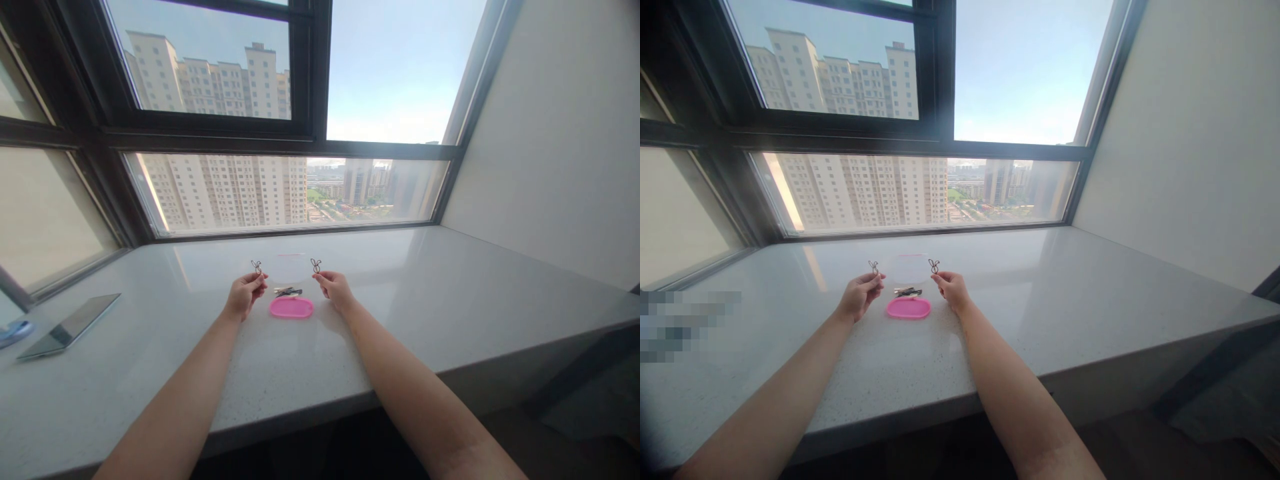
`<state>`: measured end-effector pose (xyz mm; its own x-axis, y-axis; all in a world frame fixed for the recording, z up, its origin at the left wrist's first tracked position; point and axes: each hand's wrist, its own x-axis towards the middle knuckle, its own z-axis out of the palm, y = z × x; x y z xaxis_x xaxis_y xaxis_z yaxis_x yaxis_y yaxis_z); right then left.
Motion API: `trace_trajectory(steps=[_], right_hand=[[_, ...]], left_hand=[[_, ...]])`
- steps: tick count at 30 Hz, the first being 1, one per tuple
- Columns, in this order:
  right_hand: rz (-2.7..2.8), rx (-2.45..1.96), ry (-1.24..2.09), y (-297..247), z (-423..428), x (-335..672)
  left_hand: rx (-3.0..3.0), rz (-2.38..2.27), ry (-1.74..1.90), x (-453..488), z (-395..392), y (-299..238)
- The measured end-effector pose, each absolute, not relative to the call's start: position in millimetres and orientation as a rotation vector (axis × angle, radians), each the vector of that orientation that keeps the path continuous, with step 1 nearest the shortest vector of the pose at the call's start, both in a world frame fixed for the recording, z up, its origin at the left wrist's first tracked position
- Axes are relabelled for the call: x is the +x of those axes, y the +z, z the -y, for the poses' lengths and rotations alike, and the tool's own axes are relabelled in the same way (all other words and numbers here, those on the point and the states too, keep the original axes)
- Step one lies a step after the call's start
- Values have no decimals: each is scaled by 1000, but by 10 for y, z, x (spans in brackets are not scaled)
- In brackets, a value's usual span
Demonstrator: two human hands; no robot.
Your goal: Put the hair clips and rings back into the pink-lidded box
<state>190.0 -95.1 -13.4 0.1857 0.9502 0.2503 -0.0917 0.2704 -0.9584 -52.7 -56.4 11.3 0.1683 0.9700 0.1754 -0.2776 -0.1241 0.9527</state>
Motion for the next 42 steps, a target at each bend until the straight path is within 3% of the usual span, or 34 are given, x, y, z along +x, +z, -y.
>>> trace_trajectory(steps=[14,29,36,42], right_hand=[[1064,-969,1001,-155,936,1909],[1102,-698,1424,-15,1063,1968],[1173,-797,1281,-17,1062,1974],[1159,-1020,840,-69,1018,1928]], left_hand=[[1160,-745,1249,-521,558,84],[1142,-505,1046,-527,597,77],[1276,-587,1062,-517,640,108],[1480,-925,1251,-525,526,57]])
